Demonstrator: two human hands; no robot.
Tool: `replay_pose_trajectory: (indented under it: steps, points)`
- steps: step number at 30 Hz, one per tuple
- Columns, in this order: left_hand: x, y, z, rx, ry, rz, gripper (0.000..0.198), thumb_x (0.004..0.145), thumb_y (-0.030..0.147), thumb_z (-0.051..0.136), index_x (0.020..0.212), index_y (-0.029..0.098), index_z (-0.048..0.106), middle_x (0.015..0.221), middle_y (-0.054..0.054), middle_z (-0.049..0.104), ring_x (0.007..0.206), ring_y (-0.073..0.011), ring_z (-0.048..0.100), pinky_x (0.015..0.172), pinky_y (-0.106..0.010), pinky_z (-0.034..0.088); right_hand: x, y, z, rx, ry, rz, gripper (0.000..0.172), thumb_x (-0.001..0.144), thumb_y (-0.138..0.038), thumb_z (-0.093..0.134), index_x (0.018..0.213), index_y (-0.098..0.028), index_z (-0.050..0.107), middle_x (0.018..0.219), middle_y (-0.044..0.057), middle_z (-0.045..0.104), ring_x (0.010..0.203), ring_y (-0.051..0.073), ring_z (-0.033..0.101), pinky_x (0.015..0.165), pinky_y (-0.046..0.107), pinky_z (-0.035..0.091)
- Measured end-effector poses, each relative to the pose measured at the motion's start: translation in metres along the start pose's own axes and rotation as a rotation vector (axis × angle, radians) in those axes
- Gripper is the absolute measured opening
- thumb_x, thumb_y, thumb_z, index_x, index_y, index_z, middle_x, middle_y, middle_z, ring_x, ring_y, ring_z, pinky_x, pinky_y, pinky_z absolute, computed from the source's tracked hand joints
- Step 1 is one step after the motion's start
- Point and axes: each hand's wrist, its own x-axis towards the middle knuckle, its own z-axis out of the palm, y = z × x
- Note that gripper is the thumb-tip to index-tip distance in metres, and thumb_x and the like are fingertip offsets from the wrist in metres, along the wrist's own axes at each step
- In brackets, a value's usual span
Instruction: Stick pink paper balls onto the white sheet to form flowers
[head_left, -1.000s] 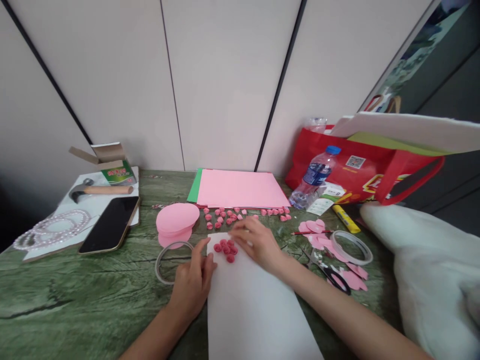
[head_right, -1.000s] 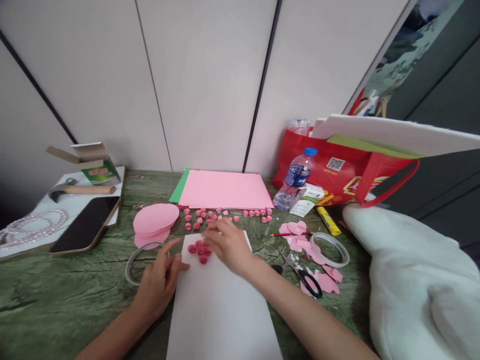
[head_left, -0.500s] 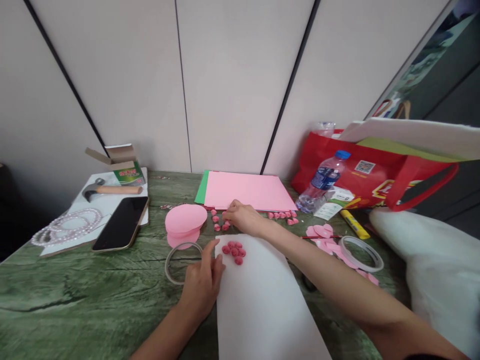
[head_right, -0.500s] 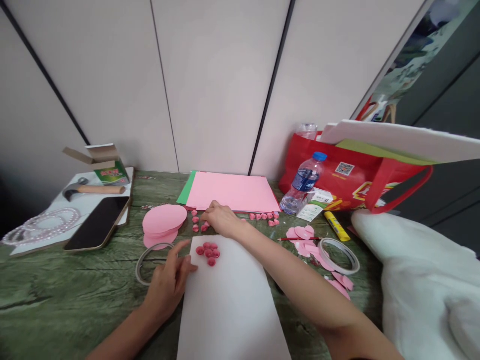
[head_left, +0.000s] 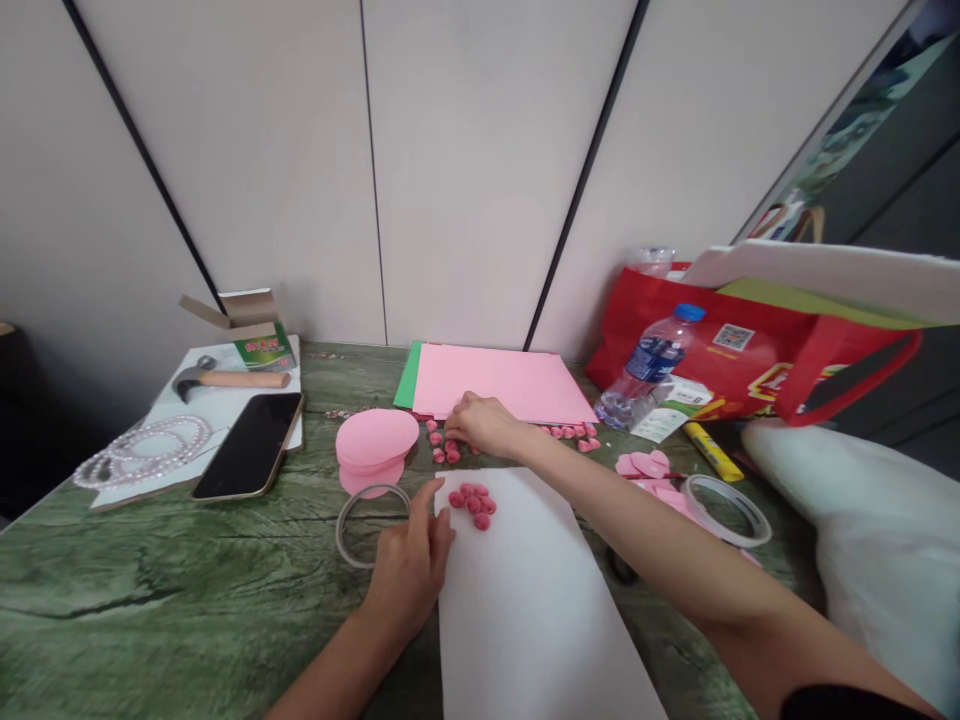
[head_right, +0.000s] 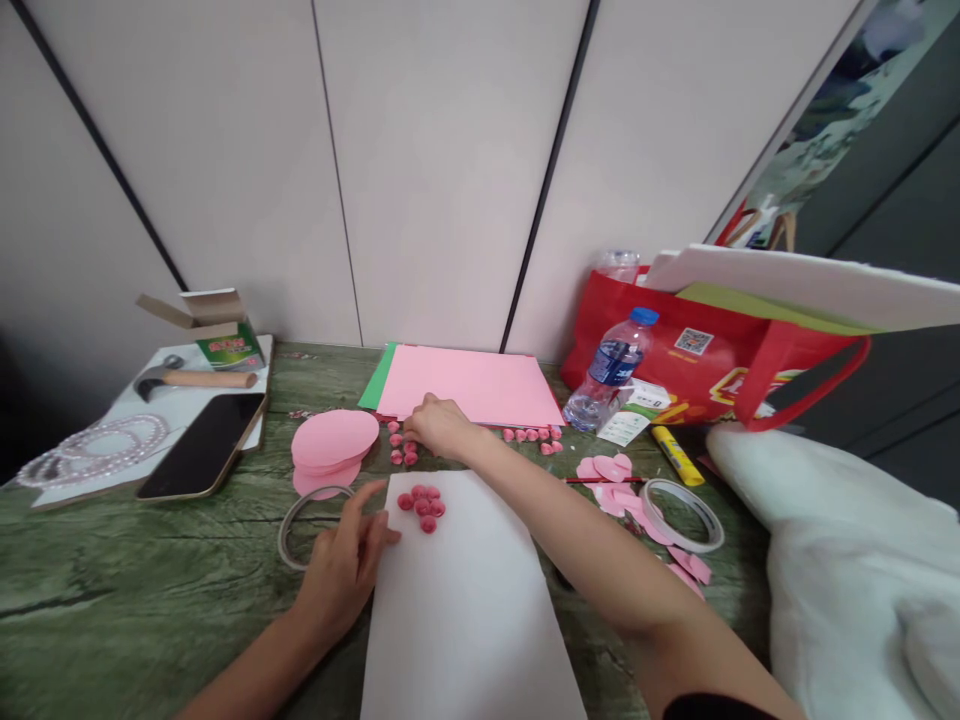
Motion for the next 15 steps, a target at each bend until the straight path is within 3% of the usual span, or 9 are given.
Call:
replay_pose_trajectory:
  steps: [7, 15]
  points:
    - [0.0, -0.001, 0.002, 0.011, 0.012, 0.009, 0.033, 0.092, 0.027, 0.035, 0.121, 0.014, 0.045, 0.062, -0.001, 0.07, 0.055, -0.018, 0.069, 0.055, -0.027, 0.053, -0.017, -0.004, -0.008, 0.161, 0.064, -0.033, 0.02, 0.086, -0.018, 0.05, 0.092, -0.023, 0.069, 0.093, 0.002, 0.069, 0.098, 0.018, 0.051, 0.07, 0.023, 0.037]
    - [-0.001, -0.002, 0.002, 0.016, 0.019, 0.029, 0.033, 0.093, 0.027, 0.034, 0.121, 0.012, 0.044, 0.061, -0.001, 0.07, 0.054, -0.0181, 0.069, 0.056, -0.027, 0.054, -0.009, -0.008, -0.003, 0.04, -0.011, 0.002, 0.023, 0.082, -0.015, 0.051, 0.089, -0.024, 0.071, 0.092, 0.004, 0.07, 0.096, 0.021, 0.053, 0.061, 0.024, 0.035]
